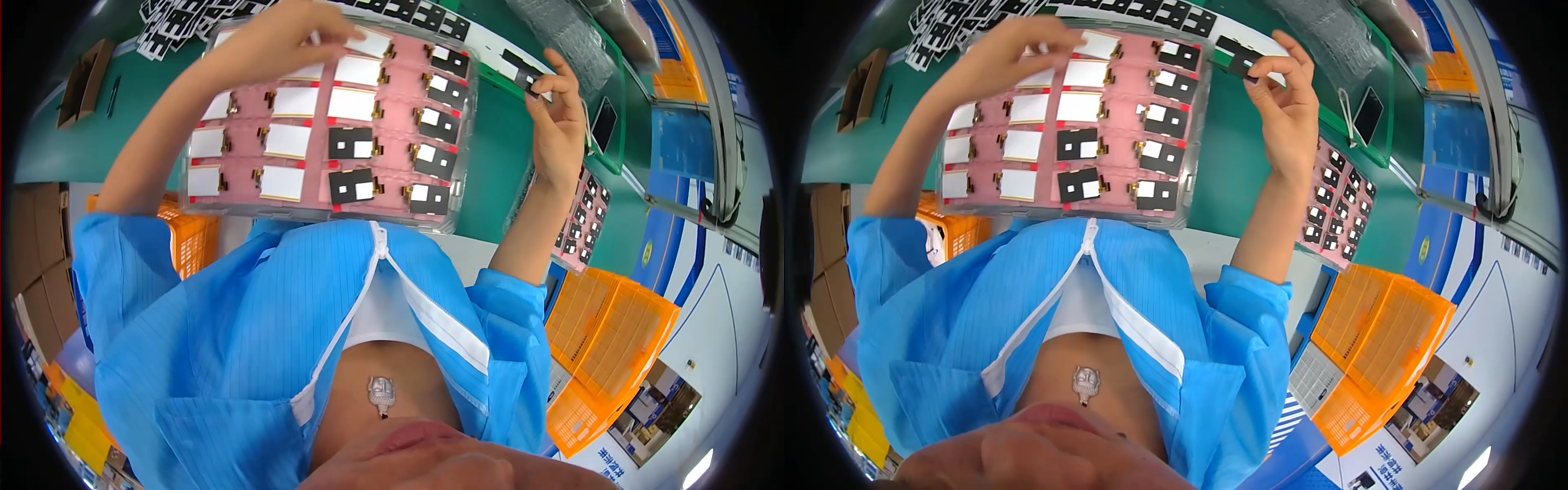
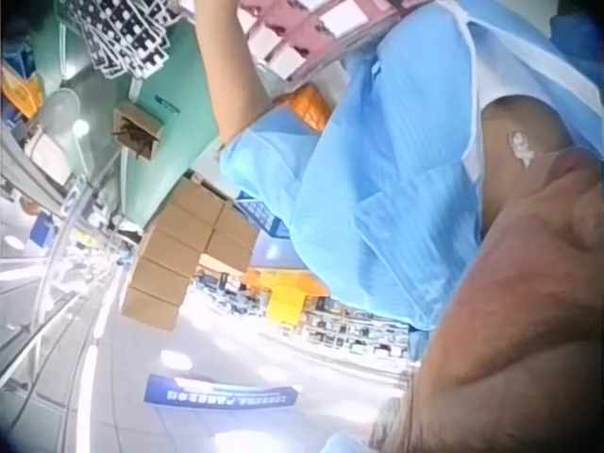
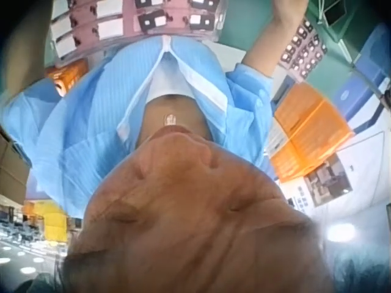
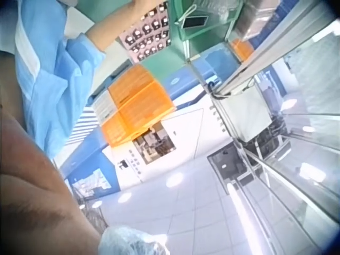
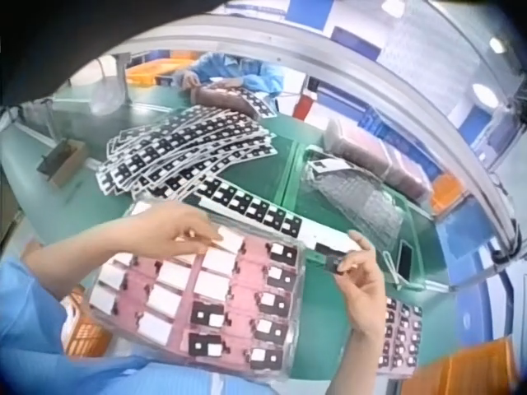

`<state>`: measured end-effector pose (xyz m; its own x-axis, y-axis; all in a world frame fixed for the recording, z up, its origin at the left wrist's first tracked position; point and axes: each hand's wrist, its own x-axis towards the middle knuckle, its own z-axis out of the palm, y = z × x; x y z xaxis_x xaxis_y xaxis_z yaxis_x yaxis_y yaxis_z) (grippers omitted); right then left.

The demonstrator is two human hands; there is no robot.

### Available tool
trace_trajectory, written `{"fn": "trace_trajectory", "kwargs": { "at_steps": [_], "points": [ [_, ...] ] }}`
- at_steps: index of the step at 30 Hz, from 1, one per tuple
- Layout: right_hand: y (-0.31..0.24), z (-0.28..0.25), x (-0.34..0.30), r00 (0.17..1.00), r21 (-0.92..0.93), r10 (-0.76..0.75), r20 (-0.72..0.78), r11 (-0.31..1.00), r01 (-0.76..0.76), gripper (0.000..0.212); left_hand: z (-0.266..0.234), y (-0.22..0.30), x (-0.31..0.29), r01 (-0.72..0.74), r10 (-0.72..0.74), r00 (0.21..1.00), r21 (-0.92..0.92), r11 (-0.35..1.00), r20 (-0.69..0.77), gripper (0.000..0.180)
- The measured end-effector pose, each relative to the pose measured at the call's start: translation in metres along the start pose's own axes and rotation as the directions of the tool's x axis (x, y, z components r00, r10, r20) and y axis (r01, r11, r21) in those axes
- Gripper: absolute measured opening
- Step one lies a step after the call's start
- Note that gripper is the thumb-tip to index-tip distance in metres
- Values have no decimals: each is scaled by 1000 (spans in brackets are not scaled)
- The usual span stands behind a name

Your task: The person peels black labels from a strip and applies them by hand to small electronic modules arranged in a component tray.

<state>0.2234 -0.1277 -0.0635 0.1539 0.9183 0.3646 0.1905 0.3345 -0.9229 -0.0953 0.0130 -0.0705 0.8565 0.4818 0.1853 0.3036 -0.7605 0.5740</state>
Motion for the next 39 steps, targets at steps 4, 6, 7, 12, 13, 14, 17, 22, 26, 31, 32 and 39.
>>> {"fn": "trace_trajectory", "kwargs": {
  "at_steps": [4,6,7,12,13,14,17,22,26,31,32,39],
  "points": [
    [-7,19,2,983,102,68,170,991,-86,15,21,27,-45,82,-59,986,154,985,-153,24],
    [-13,38,6,971,13,-32,235,999,30,16,31,37,-54,43,-7,969,141,989,-247,32],
    [-8,42,11,948,-2,-129,291,991,135,15,35,40,-55,46,-11,969,135,990,-248,32],
    [-27,63,14,906,-191,-237,349,929,317,14,46,44,-58,49,0,957,162,986,-290,37],
    [-27,64,10,921,-131,-157,356,968,215,15,48,42,-58,82,-28,958,175,981,-287,36],
    [-27,64,8,927,-71,-76,367,992,109,17,49,42,-58,80,-28,958,170,982,-286,36],
    [-23,62,7,919,-151,-169,355,960,234,19,55,41,-57,94,-43,954,162,982,-296,37],
    [-34,77,5,885,-256,-140,445,927,276,21,58,42,-54,96,-19,929,192,977,-370,34],
    [-35,82,1,928,-268,84,362,963,17,28,59,41,-55,104,-36,944,193,976,-327,38],
    [-24,81,7,918,-227,84,387,974,7,23,55,43,-52,96,-32,941,177,980,-336,37],
    [-23,82,8,914,-197,42,404,979,42,20,55,43,-52,91,-28,944,177,980,-328,36],
    [-22,87,16,893,-249,58,446,967,62,15,65,34,-51,78,-13,930,163,984,-367,37]
  ]
}}
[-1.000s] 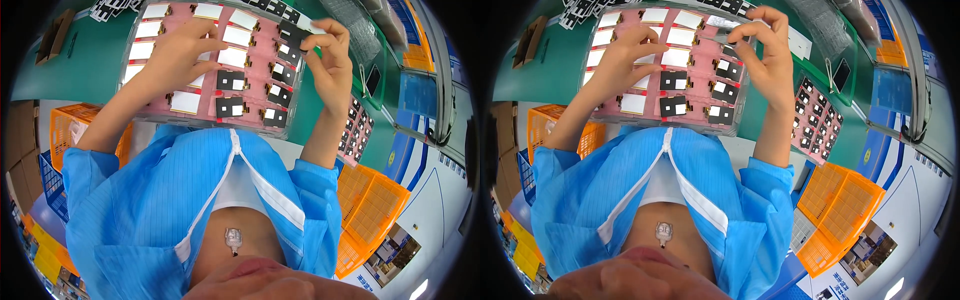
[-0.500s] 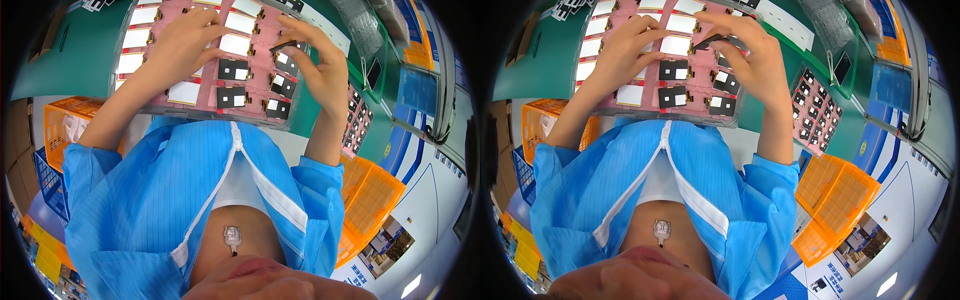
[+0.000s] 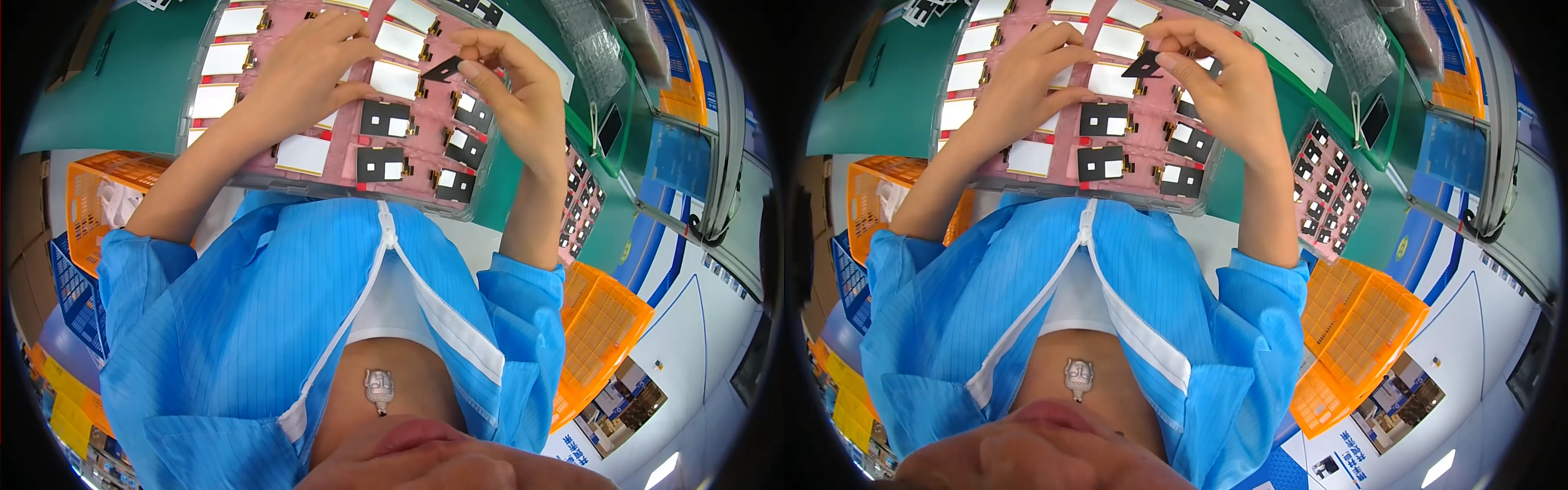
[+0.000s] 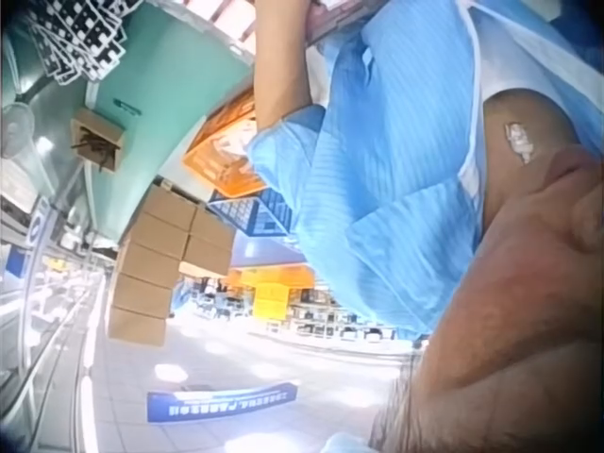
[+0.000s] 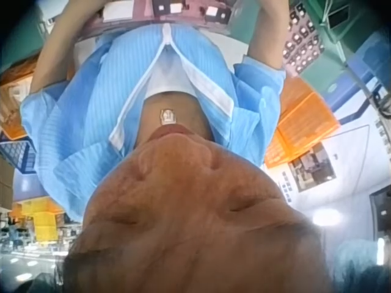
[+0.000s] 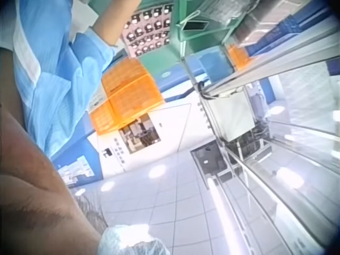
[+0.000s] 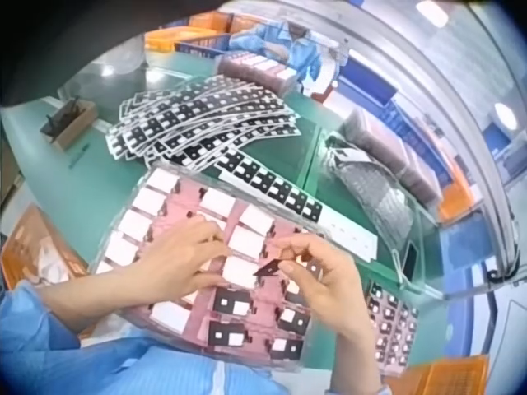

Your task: The person peels black labels from a strip and applies them by hand to small electronic modules arranged in a component tray.

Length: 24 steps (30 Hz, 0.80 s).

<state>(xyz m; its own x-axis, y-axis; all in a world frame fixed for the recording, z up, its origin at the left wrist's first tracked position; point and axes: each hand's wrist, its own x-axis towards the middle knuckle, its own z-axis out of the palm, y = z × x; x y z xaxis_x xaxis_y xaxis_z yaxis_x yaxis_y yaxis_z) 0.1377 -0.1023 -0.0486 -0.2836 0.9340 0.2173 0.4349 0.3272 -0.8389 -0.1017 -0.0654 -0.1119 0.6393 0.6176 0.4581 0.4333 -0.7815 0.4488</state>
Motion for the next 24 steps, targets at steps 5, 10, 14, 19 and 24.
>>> {"fn": "trace_trajectory", "kwargs": {
  "at_steps": [5,10,14,19,24],
  "points": [
    [9,9,5,999,-120,-26,28,992,30,16,2,0,1,0,-1,1000,-57,998,-19,39],
    [3,14,13,986,-303,-144,83,939,163,15,-7,3,3,34,-31,998,-64,997,46,42],
    [3,20,18,998,-121,34,51,992,-27,11,-6,4,5,64,-60,997,-83,995,43,42],
    [13,28,18,983,24,159,93,986,-162,12,-10,4,5,68,-64,994,-45,997,83,44],
    [22,35,18,960,98,259,105,958,-269,11,-7,4,4,93,-87,994,-91,992,65,45]
  ]
}}
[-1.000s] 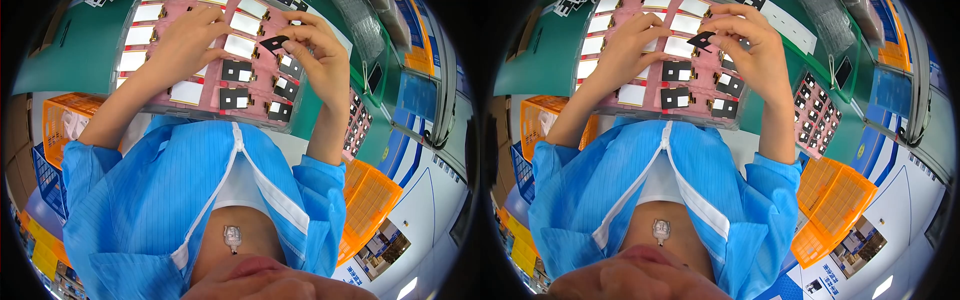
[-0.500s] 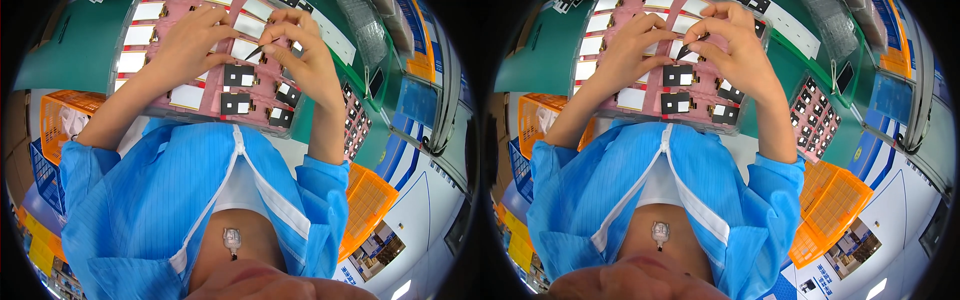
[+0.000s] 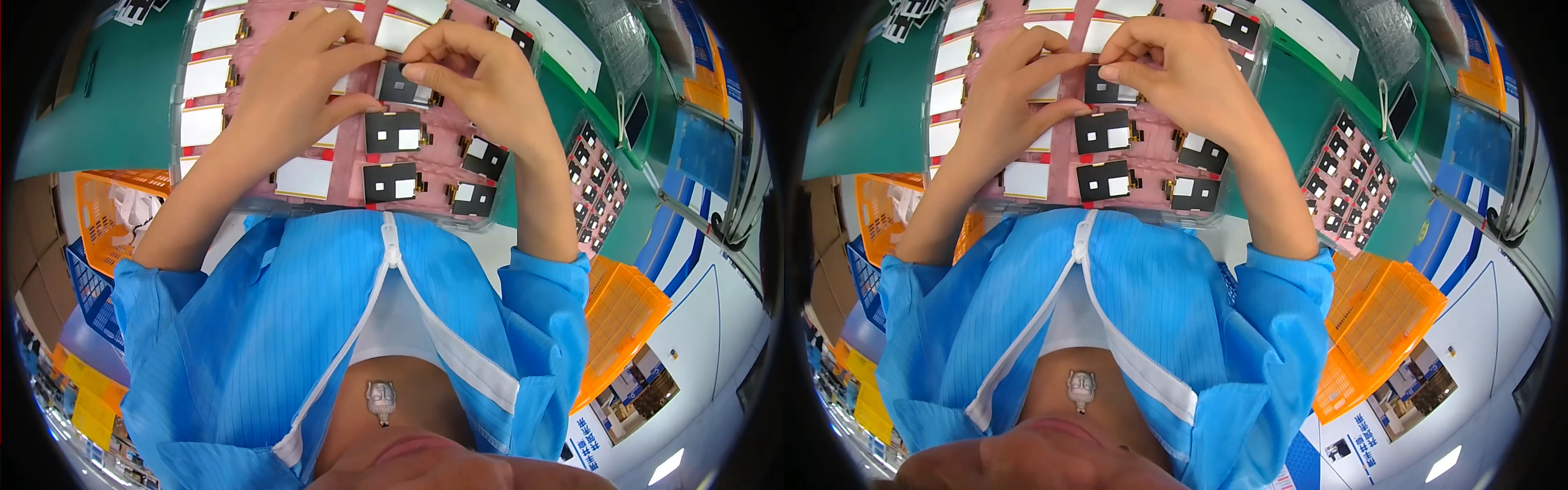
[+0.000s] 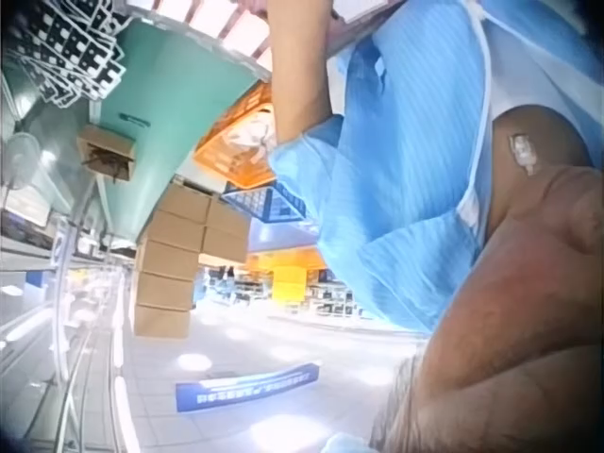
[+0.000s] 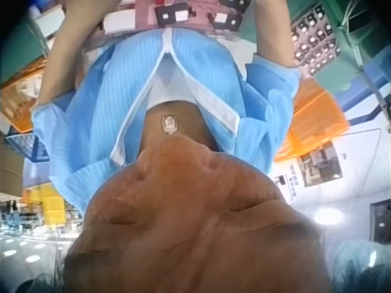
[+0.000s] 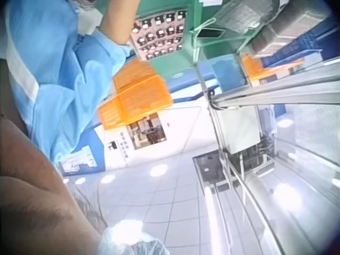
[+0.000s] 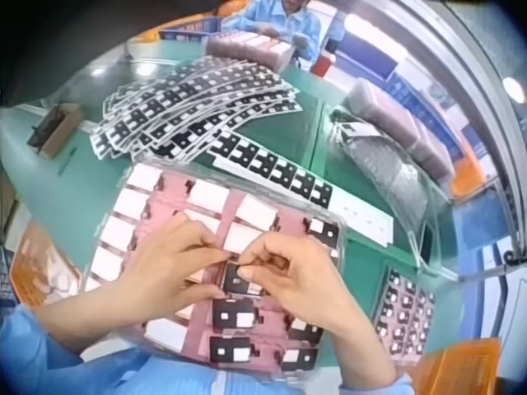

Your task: The person peels black labels from a strip and applies them by hand to small electronic modules arranged in a component tray.

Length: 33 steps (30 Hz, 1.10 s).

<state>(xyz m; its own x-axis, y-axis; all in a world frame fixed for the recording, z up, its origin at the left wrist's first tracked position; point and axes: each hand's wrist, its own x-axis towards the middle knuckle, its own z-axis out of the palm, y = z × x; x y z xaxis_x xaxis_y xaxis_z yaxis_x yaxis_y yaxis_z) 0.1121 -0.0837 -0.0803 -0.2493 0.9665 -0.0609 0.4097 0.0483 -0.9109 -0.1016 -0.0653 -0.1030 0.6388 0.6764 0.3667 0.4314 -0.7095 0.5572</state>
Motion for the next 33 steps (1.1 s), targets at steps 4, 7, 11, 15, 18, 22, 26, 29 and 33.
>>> {"fn": "trace_trajectory", "kwargs": {
  "at_steps": [4,7,11,15,18,22,26,29,33],
  "points": [
    [-1,-2,2,999,-88,1,51,996,3,10,-4,2,4,-22,21,1000,21,1000,21,45],
    [-2,-1,2,998,-108,6,60,994,0,10,-5,2,4,-37,36,999,38,999,11,45],
    [-10,4,3,996,-112,71,51,992,-65,9,-7,3,1,-14,13,1000,78,997,13,45],
    [-7,0,-1,993,-64,111,45,992,-108,9,-4,5,5,-35,34,999,83,996,14,46],
    [-9,1,0,992,-103,115,51,989,-110,8,-5,4,3,-31,29,999,77,997,27,47],
    [-20,-1,4,991,-66,116,64,992,-112,8,-6,5,3,-23,21,999,68,997,31,47],
    [-25,-3,6,995,-66,72,70,996,-67,9,-6,6,4,-23,21,999,65,998,31,46],
    [-25,-3,6,985,-32,152,82,988,-150,9,-6,5,5,-29,27,999,72,997,36,46],
    [-24,-2,5,988,-16,137,75,991,-136,10,-5,6,5,-25,23,999,68,997,36,45]
  ]
}}
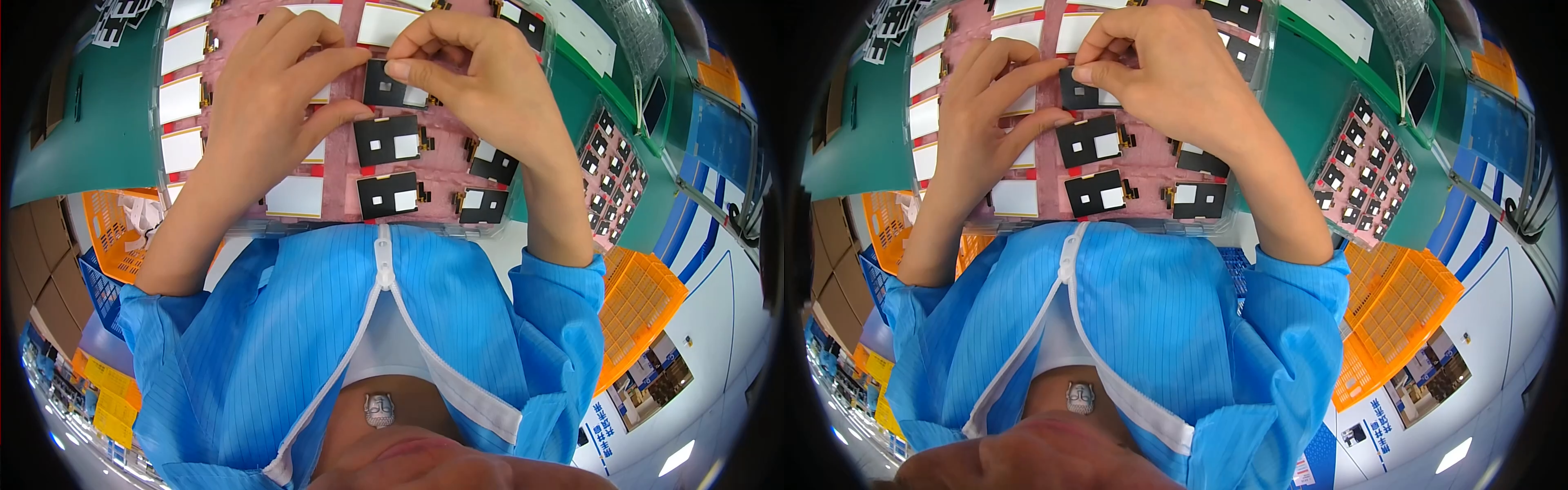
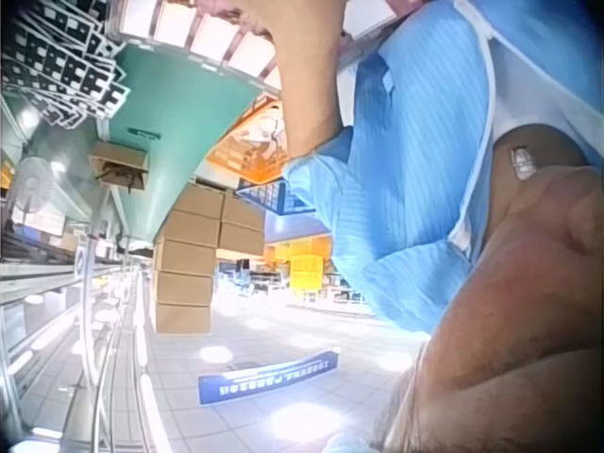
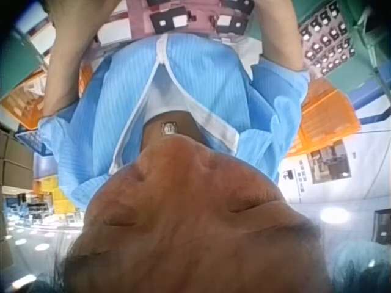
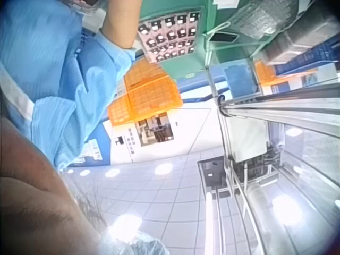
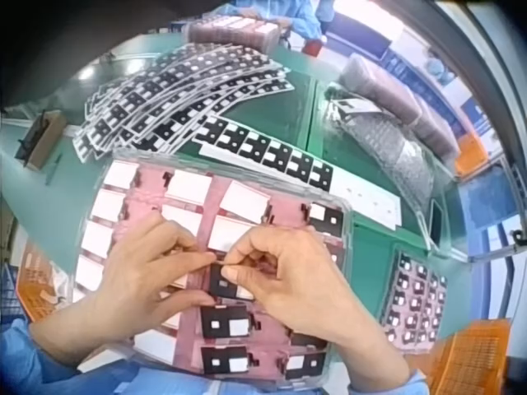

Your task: The person peels black labels from a strip and applies them by hand to small electronic modules arranged in a component tray.

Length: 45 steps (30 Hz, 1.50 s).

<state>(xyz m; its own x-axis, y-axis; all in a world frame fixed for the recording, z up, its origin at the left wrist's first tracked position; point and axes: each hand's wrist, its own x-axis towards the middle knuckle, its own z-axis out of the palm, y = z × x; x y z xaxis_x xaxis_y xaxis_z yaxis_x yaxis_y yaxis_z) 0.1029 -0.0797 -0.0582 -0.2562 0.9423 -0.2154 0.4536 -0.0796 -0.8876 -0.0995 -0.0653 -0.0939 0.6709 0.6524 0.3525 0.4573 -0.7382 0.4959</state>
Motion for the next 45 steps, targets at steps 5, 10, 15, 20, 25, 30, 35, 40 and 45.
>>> {"fn": "trace_trajectory", "kwargs": {
  "at_steps": [5,10,15,20,25,30,35,40,45],
  "points": [
    [-3,-1,1,999,-81,-40,-16,996,39,10,-1,0,0,10,-10,1000,-6,1000,1,44],
    [0,0,1,997,-92,-71,-25,993,68,10,0,-1,0,21,-21,1000,-17,1000,2,44],
    [24,10,-4,990,-49,-114,-77,993,111,8,0,-1,1,11,-11,1000,-26,1000,-12,43],
    [24,11,-3,984,-192,-159,-83,971,141,7,-1,-2,0,-13,12,999,-34,999,-39,42],
    [25,13,-1,955,-245,-250,-158,947,207,8,1,-4,1,-29,26,998,-57,998,-53,41],
    [25,13,-1,932,-270,-323,-161,923,274,8,1,-3,1,-10,6,998,-53,999,-65,40],
    [21,14,-1,967,-248,-189,-169,958,144,7,2,-7,-1,-20,16,998,-66,998,-66,42],
    [24,15,-3,975,-292,-166,-145,949,118,8,12,-10,-7,-17,7,991,-75,997,-131,44],
    [29,21,-3,960,-356,-232,-155,920,165,8,16,-9,-8,-11,-6,984,-93,996,-181,45]
  ]
}}
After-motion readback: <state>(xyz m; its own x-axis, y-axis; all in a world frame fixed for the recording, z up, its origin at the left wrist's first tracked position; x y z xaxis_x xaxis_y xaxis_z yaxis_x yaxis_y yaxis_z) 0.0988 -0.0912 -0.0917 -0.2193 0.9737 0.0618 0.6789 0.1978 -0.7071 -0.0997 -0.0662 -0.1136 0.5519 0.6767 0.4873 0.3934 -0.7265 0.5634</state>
